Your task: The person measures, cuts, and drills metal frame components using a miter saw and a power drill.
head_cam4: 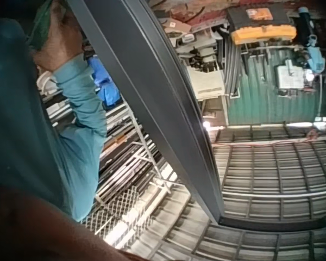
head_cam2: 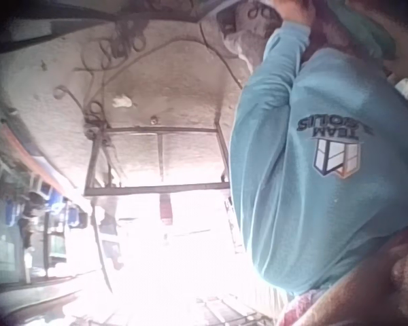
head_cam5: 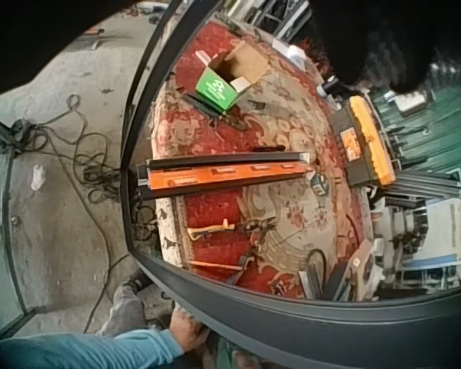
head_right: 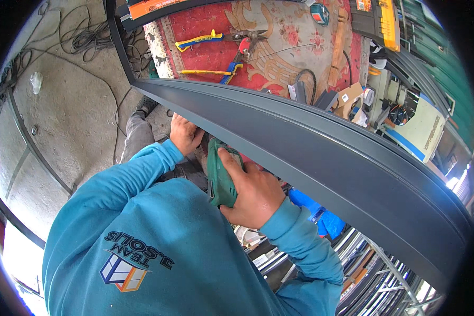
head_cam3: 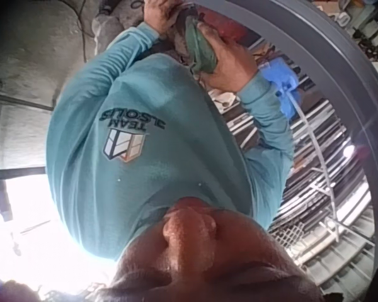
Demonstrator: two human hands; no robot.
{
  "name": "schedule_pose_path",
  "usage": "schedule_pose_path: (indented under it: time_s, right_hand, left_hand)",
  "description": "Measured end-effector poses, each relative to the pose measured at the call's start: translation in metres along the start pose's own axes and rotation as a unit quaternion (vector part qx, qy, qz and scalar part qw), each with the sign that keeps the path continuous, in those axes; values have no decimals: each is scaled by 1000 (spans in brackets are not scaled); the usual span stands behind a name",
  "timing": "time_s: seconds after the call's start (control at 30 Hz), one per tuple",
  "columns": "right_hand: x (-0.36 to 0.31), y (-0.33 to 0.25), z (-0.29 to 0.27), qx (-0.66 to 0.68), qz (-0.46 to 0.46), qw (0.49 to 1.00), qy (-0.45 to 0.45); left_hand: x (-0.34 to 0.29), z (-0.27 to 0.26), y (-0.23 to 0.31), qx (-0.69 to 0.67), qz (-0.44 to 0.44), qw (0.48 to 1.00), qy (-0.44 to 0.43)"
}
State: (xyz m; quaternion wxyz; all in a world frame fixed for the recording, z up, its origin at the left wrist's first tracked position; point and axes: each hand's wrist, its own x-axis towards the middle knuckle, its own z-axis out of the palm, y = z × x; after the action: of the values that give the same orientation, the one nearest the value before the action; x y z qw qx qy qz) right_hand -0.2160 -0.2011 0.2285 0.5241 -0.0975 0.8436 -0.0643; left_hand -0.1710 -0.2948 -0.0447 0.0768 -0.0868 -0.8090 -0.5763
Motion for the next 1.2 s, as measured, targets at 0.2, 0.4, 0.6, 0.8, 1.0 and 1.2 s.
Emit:
schedule_pose_path:
  time_s: [0.2,0.4,0.6,0.8,1.0,1.2]
  right_hand:
    - [-2,3,5,-3,-4,1000,5]
    - [-1,3,12,13,-9,998,64]
    - [-3,-2,15,-1,-1,998,65]
    - [-1,-2,3,13,24,999,30]
    - [-7,10,29,24,-27,995,96]
    - [-10,11,51,121,-32,976,178]
  left_hand:
    - [1,1,1,-2,2,1000,11]
    - [0,2,2,-5,-4,1000,9]
    - [1,2,0,5,6,1000,13]
    - [0,2,1,5,1,1000,11]
    - [-1,5,0,3,-1,1000,13]
    - [-3,6,-1,4,-9,1000,7]
